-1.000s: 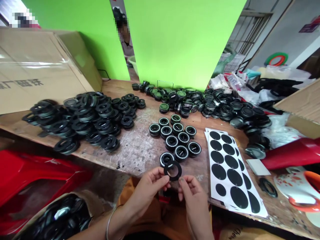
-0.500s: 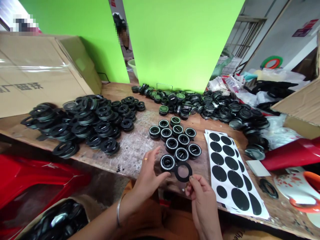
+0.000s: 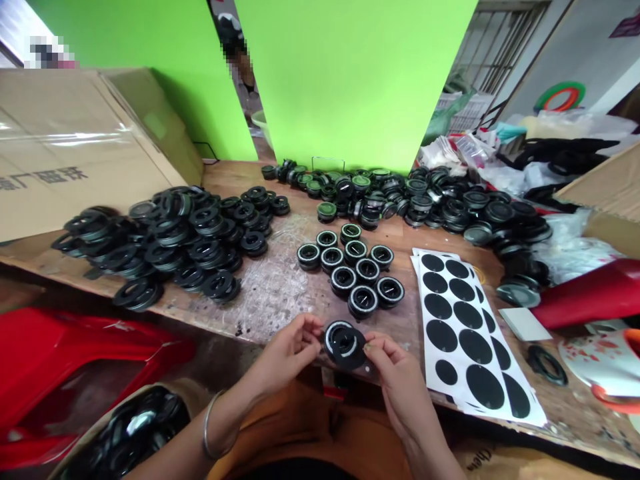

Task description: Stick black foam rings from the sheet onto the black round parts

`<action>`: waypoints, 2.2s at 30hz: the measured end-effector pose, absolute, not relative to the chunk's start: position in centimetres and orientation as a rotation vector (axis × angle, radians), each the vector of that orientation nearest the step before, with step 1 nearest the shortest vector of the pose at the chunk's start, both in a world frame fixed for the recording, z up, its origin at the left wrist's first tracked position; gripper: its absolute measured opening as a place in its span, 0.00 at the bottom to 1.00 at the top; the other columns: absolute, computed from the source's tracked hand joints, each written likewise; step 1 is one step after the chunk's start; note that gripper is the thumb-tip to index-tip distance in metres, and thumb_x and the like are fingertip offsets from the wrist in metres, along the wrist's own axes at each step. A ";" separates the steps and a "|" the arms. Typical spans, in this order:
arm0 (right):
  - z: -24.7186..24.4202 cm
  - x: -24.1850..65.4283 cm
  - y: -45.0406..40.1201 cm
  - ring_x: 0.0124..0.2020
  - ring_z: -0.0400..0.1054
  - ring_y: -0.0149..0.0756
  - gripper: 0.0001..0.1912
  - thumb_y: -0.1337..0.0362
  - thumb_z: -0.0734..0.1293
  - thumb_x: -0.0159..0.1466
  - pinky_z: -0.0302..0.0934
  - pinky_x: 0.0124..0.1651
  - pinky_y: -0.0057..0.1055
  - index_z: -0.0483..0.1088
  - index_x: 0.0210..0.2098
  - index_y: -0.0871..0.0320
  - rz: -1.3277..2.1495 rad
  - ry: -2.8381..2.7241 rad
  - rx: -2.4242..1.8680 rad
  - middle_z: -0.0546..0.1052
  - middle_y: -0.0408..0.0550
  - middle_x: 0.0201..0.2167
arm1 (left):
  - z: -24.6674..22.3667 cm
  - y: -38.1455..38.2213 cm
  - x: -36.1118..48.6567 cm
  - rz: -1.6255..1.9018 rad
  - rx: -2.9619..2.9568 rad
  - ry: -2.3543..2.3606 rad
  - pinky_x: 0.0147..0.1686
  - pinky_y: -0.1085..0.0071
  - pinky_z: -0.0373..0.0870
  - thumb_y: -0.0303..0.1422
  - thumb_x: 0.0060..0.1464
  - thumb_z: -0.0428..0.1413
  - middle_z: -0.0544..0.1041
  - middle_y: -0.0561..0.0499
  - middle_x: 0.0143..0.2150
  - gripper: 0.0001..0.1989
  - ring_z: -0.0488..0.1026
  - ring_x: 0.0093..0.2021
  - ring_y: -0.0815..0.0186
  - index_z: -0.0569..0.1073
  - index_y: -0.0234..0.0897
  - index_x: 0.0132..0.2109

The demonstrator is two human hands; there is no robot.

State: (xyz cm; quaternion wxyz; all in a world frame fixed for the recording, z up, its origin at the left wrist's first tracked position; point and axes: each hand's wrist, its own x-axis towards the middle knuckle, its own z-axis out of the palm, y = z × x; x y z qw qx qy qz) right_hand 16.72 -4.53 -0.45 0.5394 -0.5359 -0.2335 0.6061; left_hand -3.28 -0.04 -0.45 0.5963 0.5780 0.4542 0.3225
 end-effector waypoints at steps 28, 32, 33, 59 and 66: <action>-0.5 15.0 -3.6 0.39 0.67 0.38 0.12 0.59 0.77 0.48 0.62 0.44 0.32 0.78 0.30 0.58 1.373 -0.537 -1.348 0.77 0.47 0.35 | -1.3 -0.3 -2.3 0.703 0.667 0.888 0.26 0.75 0.73 0.43 0.49 0.63 0.74 0.51 0.27 0.19 0.75 0.24 0.70 0.66 0.33 0.36; -0.5 14.9 -3.8 0.39 0.67 0.37 0.11 0.59 0.77 0.48 0.62 0.44 0.30 0.78 0.28 0.58 1.320 -0.559 -1.365 0.77 0.46 0.35 | -1.3 -0.3 -2.2 0.717 0.657 0.883 0.27 0.74 0.74 0.42 0.49 0.63 0.73 0.52 0.27 0.19 0.75 0.25 0.70 0.67 0.33 0.37; -0.5 14.9 -3.8 0.39 0.67 0.37 0.11 0.59 0.77 0.48 0.62 0.44 0.30 0.78 0.28 0.58 1.322 -0.551 -1.357 0.77 0.46 0.35 | -1.2 -0.3 -2.2 0.724 0.649 0.886 0.27 0.74 0.74 0.42 0.49 0.64 0.73 0.53 0.27 0.19 0.75 0.25 0.70 0.67 0.33 0.37; -0.9 15.1 -3.7 0.40 0.65 0.36 0.09 0.61 0.76 0.48 0.59 0.45 0.29 0.75 0.25 0.58 1.324 -0.530 -1.362 0.75 0.44 0.36 | -1.1 -0.3 -1.9 0.735 0.612 0.896 0.27 0.74 0.74 0.44 0.43 0.66 0.73 0.52 0.27 0.23 0.75 0.25 0.69 0.67 0.33 0.36; -0.9 14.8 -3.7 0.39 0.64 0.34 0.11 0.62 0.75 0.49 0.58 0.43 0.27 0.71 0.20 0.59 1.303 -0.554 -1.344 0.74 0.43 0.37 | -1.1 -0.3 -1.9 0.737 0.635 0.915 0.27 0.75 0.74 0.45 0.44 0.66 0.73 0.52 0.27 0.23 0.75 0.25 0.69 0.67 0.32 0.36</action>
